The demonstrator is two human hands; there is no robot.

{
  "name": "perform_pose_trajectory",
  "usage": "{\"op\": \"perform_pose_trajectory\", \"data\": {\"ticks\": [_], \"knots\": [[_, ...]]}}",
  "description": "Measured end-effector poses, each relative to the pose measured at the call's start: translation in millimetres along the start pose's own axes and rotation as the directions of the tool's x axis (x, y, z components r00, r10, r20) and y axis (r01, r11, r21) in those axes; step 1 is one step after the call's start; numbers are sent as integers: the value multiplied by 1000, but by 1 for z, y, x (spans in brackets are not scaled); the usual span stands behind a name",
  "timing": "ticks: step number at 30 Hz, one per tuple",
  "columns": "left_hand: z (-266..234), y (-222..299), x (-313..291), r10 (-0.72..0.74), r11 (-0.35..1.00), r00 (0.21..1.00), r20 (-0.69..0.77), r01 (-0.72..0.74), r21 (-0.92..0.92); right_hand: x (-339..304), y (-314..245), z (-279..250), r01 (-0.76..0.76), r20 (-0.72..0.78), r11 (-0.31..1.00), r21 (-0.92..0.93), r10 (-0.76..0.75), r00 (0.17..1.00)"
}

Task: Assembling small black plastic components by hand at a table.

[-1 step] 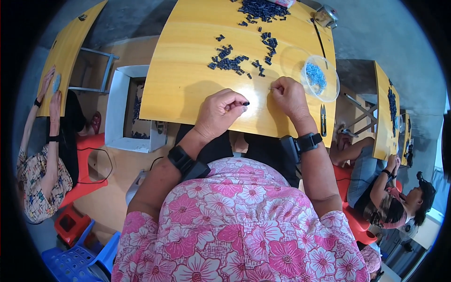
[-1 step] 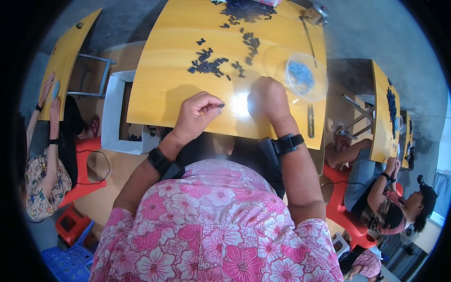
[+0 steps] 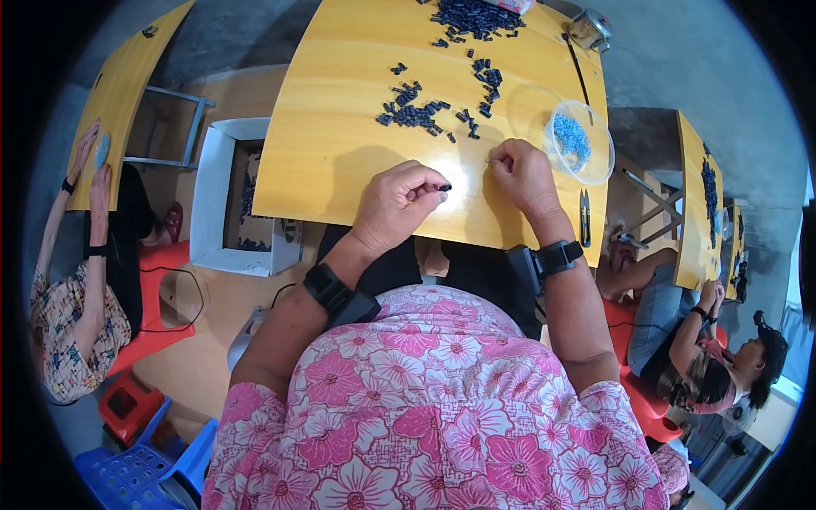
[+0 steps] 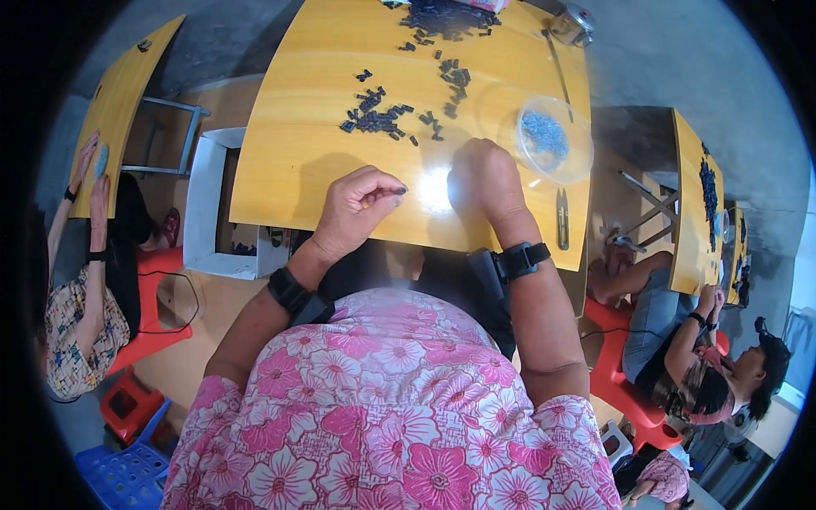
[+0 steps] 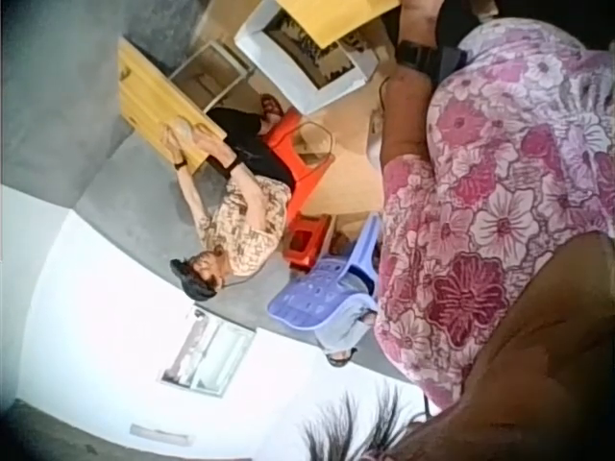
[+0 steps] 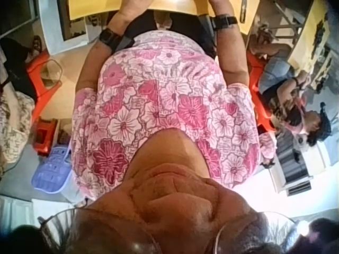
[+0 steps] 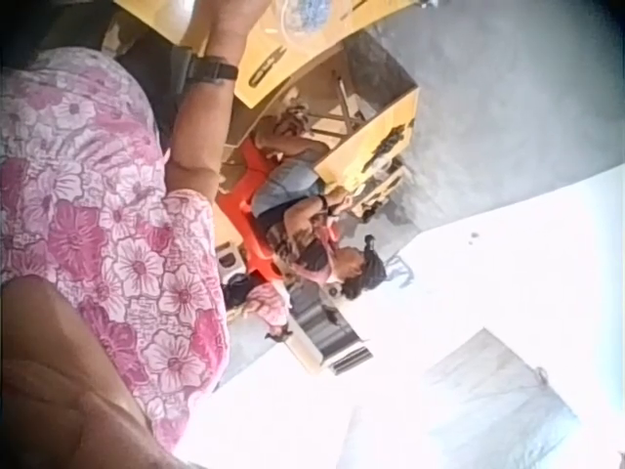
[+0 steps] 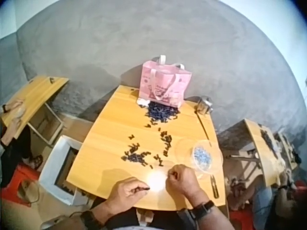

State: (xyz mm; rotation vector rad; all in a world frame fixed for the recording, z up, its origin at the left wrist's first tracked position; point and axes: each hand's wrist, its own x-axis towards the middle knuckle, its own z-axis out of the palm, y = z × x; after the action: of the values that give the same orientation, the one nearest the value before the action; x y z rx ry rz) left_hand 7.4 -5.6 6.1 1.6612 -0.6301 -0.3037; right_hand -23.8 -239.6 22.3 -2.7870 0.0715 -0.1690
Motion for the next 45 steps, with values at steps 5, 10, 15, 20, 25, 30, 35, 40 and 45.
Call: {"op": "perform_pose_trajectory", "data": {"ticks": [5,10,15,20,25,30,35,40,45], "knots": [[0,-3,0,21,999,1000,-22,-20,48,-1,-1,-2,80,-18,996,44,-79,997],[0,-3,-1,3,1000,1000,-9,-3,18,-4,1,2,58,-40,991,120,-54,998],[0,-5,-2,-29,1000,1000,-11,29,0,-11,-22,-2,63,-44,946,318,-51,998],[1,-1,0,-50,999,999,-19,50,4,-16,-28,3,2,-66,867,499,35,997],[0,0,0,-54,999,998,-25,54,-4,-21,-41,6,87,-111,866,492,-36,993],[-1,0,0,-59,998,998,-22,59,-16,-23,-50,8,166,-159,900,403,-109,981],[-1,-2,0,-65,998,997,-30,65,-21,-23,-55,11,202,-203,913,355,-136,970],[-1,-1,0,-75,997,997,-34,74,-36,-24,-59,11,237,-249,928,286,-167,954],[-1,-3,0,-81,995,996,-48,78,-63,-25,-63,12,249,-279,948,198,-190,942]]}}
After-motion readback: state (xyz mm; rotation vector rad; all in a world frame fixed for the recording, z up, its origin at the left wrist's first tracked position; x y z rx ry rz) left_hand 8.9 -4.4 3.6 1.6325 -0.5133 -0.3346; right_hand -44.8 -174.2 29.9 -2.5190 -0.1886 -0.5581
